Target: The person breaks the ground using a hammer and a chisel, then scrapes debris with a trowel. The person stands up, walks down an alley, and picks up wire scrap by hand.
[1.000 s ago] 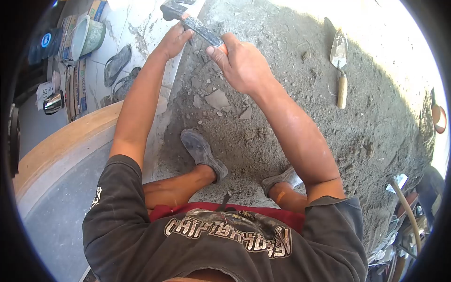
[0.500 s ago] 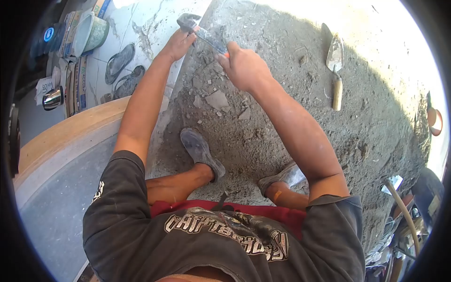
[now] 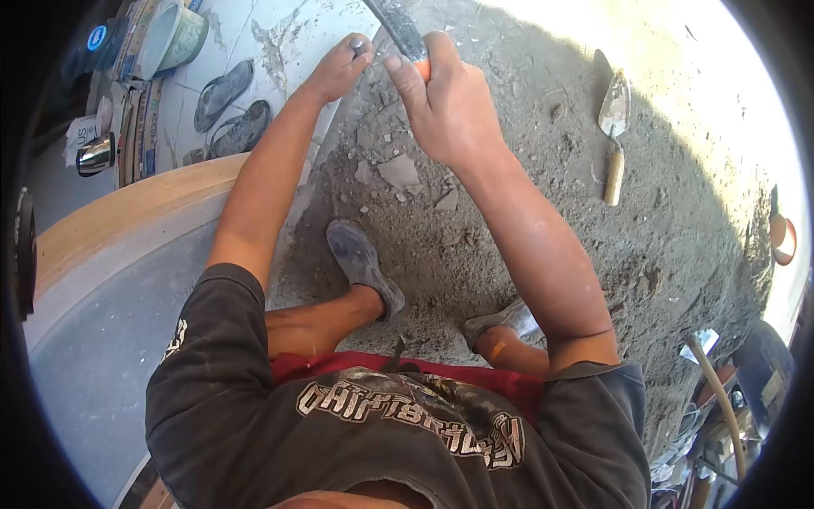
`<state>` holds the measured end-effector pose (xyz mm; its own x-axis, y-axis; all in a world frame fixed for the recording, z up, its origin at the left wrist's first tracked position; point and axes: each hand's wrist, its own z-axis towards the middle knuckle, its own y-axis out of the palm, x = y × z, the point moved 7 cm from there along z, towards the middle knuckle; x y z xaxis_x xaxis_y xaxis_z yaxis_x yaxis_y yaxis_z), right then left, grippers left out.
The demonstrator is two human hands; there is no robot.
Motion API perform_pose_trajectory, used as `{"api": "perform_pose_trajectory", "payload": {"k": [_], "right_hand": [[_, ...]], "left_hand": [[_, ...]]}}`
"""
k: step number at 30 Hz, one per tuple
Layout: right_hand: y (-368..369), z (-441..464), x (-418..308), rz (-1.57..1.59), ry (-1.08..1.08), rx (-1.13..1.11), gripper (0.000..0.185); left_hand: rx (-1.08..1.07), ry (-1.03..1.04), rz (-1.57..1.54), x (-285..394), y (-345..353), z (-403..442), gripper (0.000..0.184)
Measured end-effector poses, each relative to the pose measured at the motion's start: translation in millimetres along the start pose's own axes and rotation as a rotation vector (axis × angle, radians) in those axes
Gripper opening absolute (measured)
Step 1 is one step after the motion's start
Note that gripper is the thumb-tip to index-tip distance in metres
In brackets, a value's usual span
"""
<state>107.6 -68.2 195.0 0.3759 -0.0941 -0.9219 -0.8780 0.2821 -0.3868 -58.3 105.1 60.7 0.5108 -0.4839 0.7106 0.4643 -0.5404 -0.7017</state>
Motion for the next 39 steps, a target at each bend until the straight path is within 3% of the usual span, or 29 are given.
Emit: {"api": "perform_pose_trajectory", "payload": {"k": [3, 5, 6, 8, 9, 12, 14, 18, 20, 24, 26, 27, 30, 34, 36, 39], "right_hand": [[20, -1, 41, -0.015, 0.039, -0.031, 0.046], [42, 5, 72, -0.354, -0.083, -0.247, 0.048], [28, 17, 54, -0.371, -0.11, -0.233, 0.048], [14, 0, 18, -0.172, 0.12, -0.283, 0.046], [10, -5, 7, -0.101, 0.083, -0.171, 0.044], [30, -5, 39, -0.156, 0.118, -0.21, 0.043], [35, -4, 73, -0.291, 0.122, -0.295, 0.043], [12, -26, 90, -0.161, 0.288, -0.219, 0.043], [0, -28, 98, 0.151, 0.407, -0.138, 0.043], [-10, -34, 104, 0.288, 0.453, -0.087, 0.035], [-14, -38, 108, 0.261, 0.476, -0.089, 0.037], [-15, -38, 108, 0.271, 0.476, -0.088, 0.037], [-19, -36, 106, 0.276, 0.479, -0.084, 0.039], [-20, -27, 97, 0.248, 0.413, -0.106, 0.041], [-21, -20, 86, 0.228, 0.374, -0.11, 0.043], [-35, -7, 50, 0.228, 0.163, -0.025, 0.05]], "left_hand": [[-0.033, -0.098, 0.055, -3, 4, -8, 0.025], [0.149, 0.128, 0.199, -3, 5, -3, 0.024], [0.177, 0.148, 0.204, 1, -4, 13, 0.024], [0.048, -0.054, 0.001, -17, 5, -3, 0.026], [0.036, -0.054, 0.023, -9, 2, -6, 0.026], [-0.001, -0.167, 0.03, -10, 3, -5, 0.026], [0.092, -0.034, 0.136, -6, 4, -2, 0.024], [0.022, -0.265, 0.103, 8, 16, -32, 0.012], [-0.102, -0.147, 0.037, 31, 31, -37, 0.008], [-0.238, 0.069, 0.018, 81, 62, -62, 0.007], [0.022, 0.206, -0.025, 90, 39, -50, 0.007], [0.021, 0.048, 0.016, 72, 29, -37, 0.01], [0.063, -0.033, 0.025, 53, -8, 4, 0.023], [-0.041, -0.003, 0.298, 35, -15, 36, 0.014], [-0.047, 0.001, 0.271, 32, -13, 37, 0.011], [-0.105, -0.069, 0.363, 26, -1, 37, 0.01]]}}
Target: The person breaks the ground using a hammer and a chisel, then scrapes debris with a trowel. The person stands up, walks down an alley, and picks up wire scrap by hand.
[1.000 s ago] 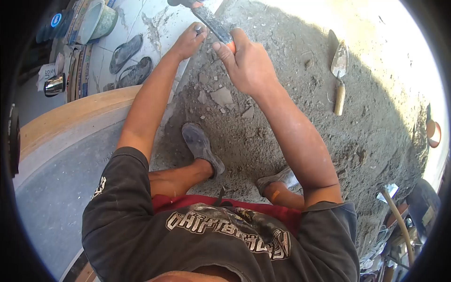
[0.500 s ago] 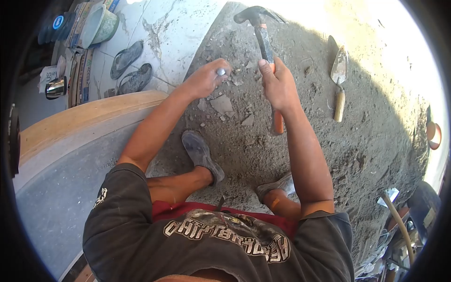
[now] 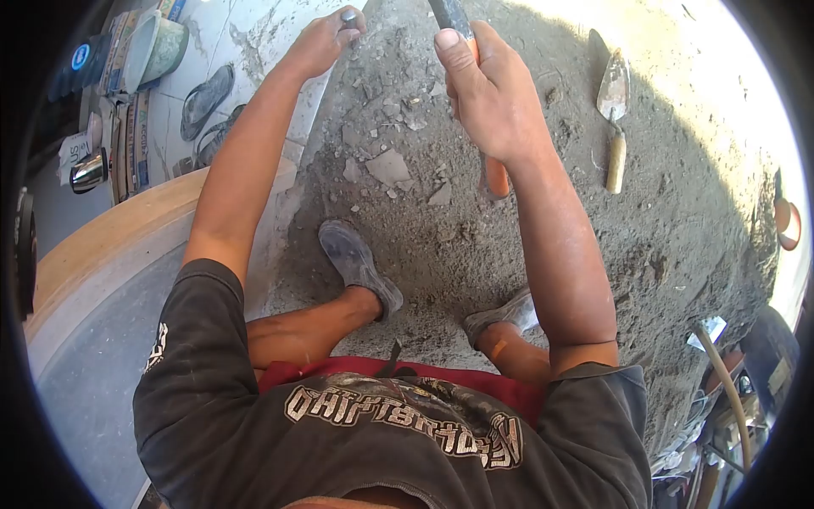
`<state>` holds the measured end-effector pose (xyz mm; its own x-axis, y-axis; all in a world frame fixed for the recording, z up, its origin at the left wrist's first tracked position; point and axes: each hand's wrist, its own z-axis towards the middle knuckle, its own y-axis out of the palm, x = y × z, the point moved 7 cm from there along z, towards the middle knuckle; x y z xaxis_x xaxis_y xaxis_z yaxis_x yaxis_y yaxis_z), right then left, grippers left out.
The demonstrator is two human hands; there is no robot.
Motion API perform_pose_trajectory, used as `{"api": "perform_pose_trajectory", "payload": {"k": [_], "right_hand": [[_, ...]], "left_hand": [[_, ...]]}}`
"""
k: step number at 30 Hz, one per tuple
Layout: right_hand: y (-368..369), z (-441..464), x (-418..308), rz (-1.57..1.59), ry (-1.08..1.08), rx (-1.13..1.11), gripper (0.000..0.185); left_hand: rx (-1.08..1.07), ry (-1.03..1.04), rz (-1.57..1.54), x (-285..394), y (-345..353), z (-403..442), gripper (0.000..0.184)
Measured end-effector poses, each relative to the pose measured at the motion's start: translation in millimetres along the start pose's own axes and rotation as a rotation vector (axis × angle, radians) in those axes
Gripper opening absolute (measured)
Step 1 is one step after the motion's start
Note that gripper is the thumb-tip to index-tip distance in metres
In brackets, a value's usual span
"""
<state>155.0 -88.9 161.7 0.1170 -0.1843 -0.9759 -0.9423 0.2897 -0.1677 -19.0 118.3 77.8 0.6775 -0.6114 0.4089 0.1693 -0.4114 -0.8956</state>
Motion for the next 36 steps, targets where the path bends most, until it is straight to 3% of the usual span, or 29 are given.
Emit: {"api": "perform_pose_trajectory", "payload": {"k": [2, 3, 5, 7, 11, 14, 17, 18, 19, 21, 22, 23, 26, 28, 29, 31, 33, 36], "right_hand": [[2, 3, -30, -0.027, -0.108, 0.047, 0.051], [2, 4, -45, -0.05, -0.225, 0.099, 0.052], [11, 14, -35, -0.105, -0.274, 0.092, 0.054], [29, 29, 3, -0.444, -0.121, -0.01, 0.052], [41, 45, 17, -0.621, -0.18, -0.095, 0.052], [28, 15, -46, -0.195, -0.216, 0.078, 0.052], [45, 25, -6, -0.367, -0.166, 0.034, 0.052], [55, 36, 28, -0.604, -0.042, -0.164, 0.053], [50, 34, 25, -0.615, -0.055, -0.142, 0.053], [44, 34, 12, -0.524, -0.17, -0.066, 0.05], [38, 29, -8, -0.449, -0.046, -0.081, 0.049], [32, 19, -33, -0.326, -0.118, 0.004, 0.05], [35, 22, -14, -0.182, -0.183, 0.077, 0.051], [55, 40, 49, -0.7, -0.193, -0.126, 0.051], [47, 36, 36, -0.705, -0.198, -0.098, 0.051], [39, 34, 0, -0.508, -0.107, -0.114, 0.051], [33, 15, -41, -0.218, -0.158, 0.059, 0.053], [41, 24, 9, -0.272, -0.104, 0.058, 0.05]], "left_hand": [[0.015, -0.045, -0.077, -5, 1, 7, 0.039], [0.021, -0.053, -0.078, -12, 2, 7, 0.039], [0.07, 0.008, -0.205, -18, 4, 3, 0.011], [0.085, -0.009, -0.18, -16, -3, 0, 0.011], [0.193, 0.033, -0.126, -25, -2, 0, 0.013], [0.073, -0.04, -0.163, -18, 4, -9, 0.013], [0.065, -0.041, -0.154, -18, 2, -4, 0.013], [0.08, -0.038, -0.17, -18, 4, -1, 0.012], [0.096, -0.016, -0.168, -15, 7, -2, 0.012], [0.162, 0.035, -0.12, -19, 7, 1, 0.012], [0.103, 0.001, -0.248, -14, 3, -2, 0.01], [0.029, -0.055, -0.204, -14, 3, -2, 0.009], [0.023, -0.046, -0.201, -18, 2, 1, 0.008], [0.131, -0.035, -0.217, -25, 5, -1, 0.008], [0.136, -0.008, -0.21, -18, 5, 3, 0.008], [0.177, 0.031, -0.193, -22, 4, -3, 0.008], [0.021, -0.031, -0.27, -19, 8, 0, 0.006], [0.071, -0.018, -0.239, -16, 16, -7, 0.007]]}}
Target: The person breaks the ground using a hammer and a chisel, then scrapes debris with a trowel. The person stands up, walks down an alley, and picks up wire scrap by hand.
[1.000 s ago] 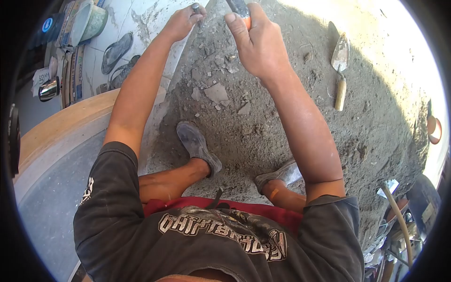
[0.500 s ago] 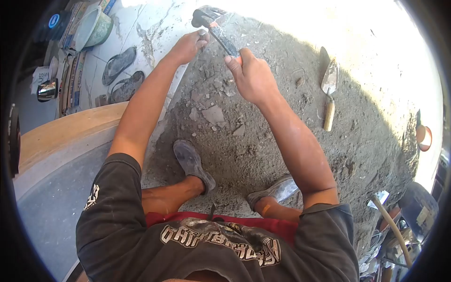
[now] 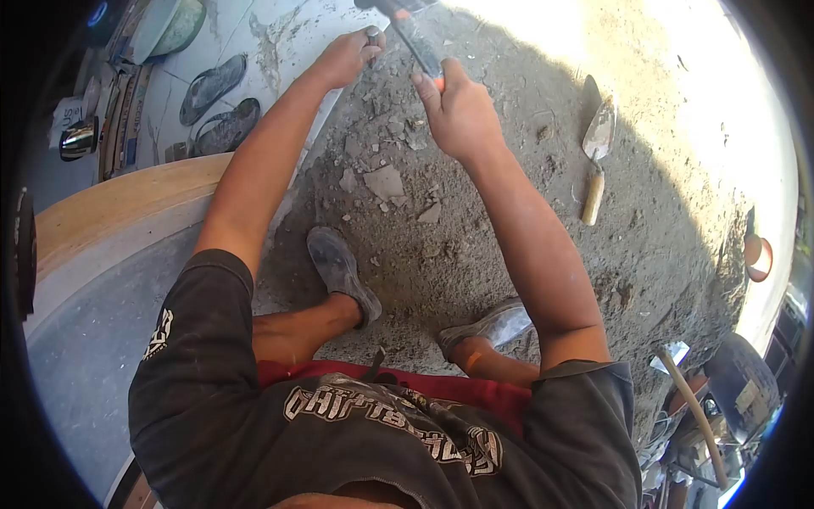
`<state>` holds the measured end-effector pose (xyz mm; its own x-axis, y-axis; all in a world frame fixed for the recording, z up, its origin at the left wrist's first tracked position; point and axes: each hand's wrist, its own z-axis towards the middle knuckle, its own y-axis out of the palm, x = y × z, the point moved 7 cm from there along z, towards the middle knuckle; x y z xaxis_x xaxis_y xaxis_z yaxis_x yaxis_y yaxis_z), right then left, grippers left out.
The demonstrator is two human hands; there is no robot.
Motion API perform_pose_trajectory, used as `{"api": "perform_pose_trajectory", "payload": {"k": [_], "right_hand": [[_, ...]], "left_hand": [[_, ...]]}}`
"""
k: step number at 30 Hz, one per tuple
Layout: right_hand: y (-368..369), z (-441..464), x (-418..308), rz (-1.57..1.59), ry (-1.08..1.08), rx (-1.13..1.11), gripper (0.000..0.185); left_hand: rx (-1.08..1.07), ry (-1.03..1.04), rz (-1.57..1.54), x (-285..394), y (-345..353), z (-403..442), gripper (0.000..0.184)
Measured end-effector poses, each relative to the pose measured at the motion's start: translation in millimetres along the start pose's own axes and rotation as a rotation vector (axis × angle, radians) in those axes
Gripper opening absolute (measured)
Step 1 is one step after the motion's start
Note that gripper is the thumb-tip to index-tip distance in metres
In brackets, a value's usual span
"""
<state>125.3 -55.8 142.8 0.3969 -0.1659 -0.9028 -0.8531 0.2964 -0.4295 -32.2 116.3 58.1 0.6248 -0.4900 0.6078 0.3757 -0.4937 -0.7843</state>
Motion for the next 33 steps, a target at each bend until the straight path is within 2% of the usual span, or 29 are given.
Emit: {"api": "perform_pose_trajectory", "payload": {"k": [2, 3, 6, 7, 11, 14, 17, 18, 19, 21, 22, 23, 25, 27, 29, 31, 33], "right_hand": [[22, 9, 40, -0.309, 0.047, -0.232, 0.048], [13, 16, 31, -0.311, 0.011, -0.218, 0.048], [-5, -23, 27, -0.011, 0.274, -0.196, 0.05], [-7, -24, 26, -0.013, 0.282, -0.2, 0.05], [-17, -20, -2, 0.068, 0.177, -0.143, 0.052], [-25, -16, -46, 0.147, -0.077, -0.012, 0.054], [-1, -10, -33, -0.008, -0.087, -0.029, 0.051], [18, -4, -9, -0.178, -0.033, -0.164, 0.047], [15, -4, -8, -0.184, -0.048, -0.15, 0.047], [23, 0, -6, -0.369, -0.045, -0.268, 0.046], [14, -3, -25, -0.203, -0.047, -0.216, 0.046], [13, -9, -37, -0.197, -0.019, -0.251, 0.046], [-10, -17, -64, 0.098, -0.052, -0.026, 0.044], [2, -18, -35, 0.099, -0.093, 0.037, 0.045], [38, -5, 24, -0.349, 0.002, -0.227, 0.046], [26, -1, 11, -0.325, -0.016, -0.196, 0.047], [14, -12, -2, -0.082, 0.064, -0.162, 0.046]], "left_hand": [[0.14, 0.022, -0.058, -10, -7, -1, 0.007], [0.173, 0.036, -0.043, -6, -22, 8, 0.007], [0.03, 0.059, -0.043, 7, -11, -14, 0.006], [0.021, -0.03, -0.052, 7, -12, -12, 0.005], [0.068, 0.024, 0.007, -3, -8, -6, 0.004], [0.059, 0.04, -0.032, 0, -9, -13, 0.006], [0.055, 0.023, -0.053, 1, -13, -14, 0.007], [0.052, 0.004, -0.066, 0, -11, -13, 0.008], [0.066, 0.02, -0.063, -2, -5, -14, 0.008], [0.196, 0.104, 0.132, -2, -3, -13, 0.01], [0.186, 0.122, 0.149, 3, -5, -15, 0.014], [0.161, 0.088, 0.134, -1, -8, -17, 0.014], [0.049, 0.013, -0.085, -14, -5, -11, 0.02], [0.065, 0.02, -0.014, -15, -5, -13, 0.02], [0.131, 0.066, 0.002, -16, -5, -12, 0.015], [0.227, 0.135, -0.014, 3, -18, -7, 0.012], [0.072, -0.069, -0.015, -7, -10, -17, 0.012]]}}
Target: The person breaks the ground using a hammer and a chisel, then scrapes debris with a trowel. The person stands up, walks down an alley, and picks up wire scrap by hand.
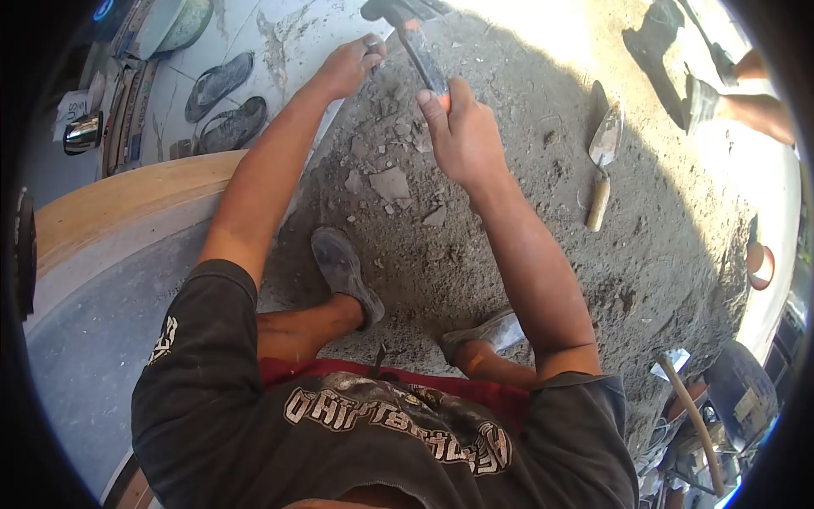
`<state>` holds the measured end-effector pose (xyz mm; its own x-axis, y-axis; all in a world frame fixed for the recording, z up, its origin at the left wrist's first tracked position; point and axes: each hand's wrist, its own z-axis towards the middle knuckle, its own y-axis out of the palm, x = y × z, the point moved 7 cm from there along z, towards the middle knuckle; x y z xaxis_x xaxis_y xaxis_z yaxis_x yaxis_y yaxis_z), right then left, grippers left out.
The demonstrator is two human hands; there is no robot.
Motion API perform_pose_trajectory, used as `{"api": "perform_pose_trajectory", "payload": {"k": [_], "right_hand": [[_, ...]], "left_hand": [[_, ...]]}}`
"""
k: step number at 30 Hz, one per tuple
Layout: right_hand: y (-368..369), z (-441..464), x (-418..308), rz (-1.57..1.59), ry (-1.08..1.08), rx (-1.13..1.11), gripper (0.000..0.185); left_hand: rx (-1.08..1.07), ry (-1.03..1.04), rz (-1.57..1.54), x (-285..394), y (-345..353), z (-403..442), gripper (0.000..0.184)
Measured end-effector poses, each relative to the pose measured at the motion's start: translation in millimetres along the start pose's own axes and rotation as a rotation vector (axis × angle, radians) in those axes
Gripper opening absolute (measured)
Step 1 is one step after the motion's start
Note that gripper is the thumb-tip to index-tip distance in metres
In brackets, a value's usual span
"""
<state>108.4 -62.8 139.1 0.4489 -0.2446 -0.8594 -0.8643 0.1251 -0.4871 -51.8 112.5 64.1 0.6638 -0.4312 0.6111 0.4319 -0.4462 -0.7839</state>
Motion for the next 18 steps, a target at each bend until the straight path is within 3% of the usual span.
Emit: {"api": "perform_pose_trajectory", "payload": {"k": [4, 5, 6, 8, 10, 12, 14, 16, 18], "right_hand": [[7, -11, 2, 0.058, -0.047, 0.066, 0.046], [18, -4, 18, -0.018, 0.005, -0.086, 0.046], [18, -7, 29, -0.015, 0.006, -0.075, 0.046], [26, -8, 49, -0.08, 0.044, -0.129, 0.046], [16, -18, 39, 0.02, 0.124, -0.145, 0.049], [-8, -18, 24, 0.178, 0.098, 0.018, 0.048], [-24, -14, 8, 0.234, 0.091, 0.033, 0.048], [-40, -7, -8, 0.255, -0.018, 0.046, 0.048], [-48, -2, -18, 0.236, -0.098, 0.094, 0.05]], "left_hand": [[0.037, 0.05, -0.011, 2, 2, -2, 0.013], [-0.041, -0.078, -0.066, -2, 3, -3, 0.015], [-0.044, -0.067, -0.061, -2, 7, -4, 0.015], [0.195, 0.117, 0.137, -2, 2, -8, 0.014], [0.148, 0.048, 0.101, 3, -5, -7, 0.014], [0.115, 0.114, -0.035, 10, -9, 7, 0.015], [0.101, 0.099, -0.007, 5, -4, 20, 0.014], [0.026, 0.095, 0.151, -2, 7, 39, 0.038], [-0.003, 0.073, 0.167, 3, 8, 45, 0.037]]}}
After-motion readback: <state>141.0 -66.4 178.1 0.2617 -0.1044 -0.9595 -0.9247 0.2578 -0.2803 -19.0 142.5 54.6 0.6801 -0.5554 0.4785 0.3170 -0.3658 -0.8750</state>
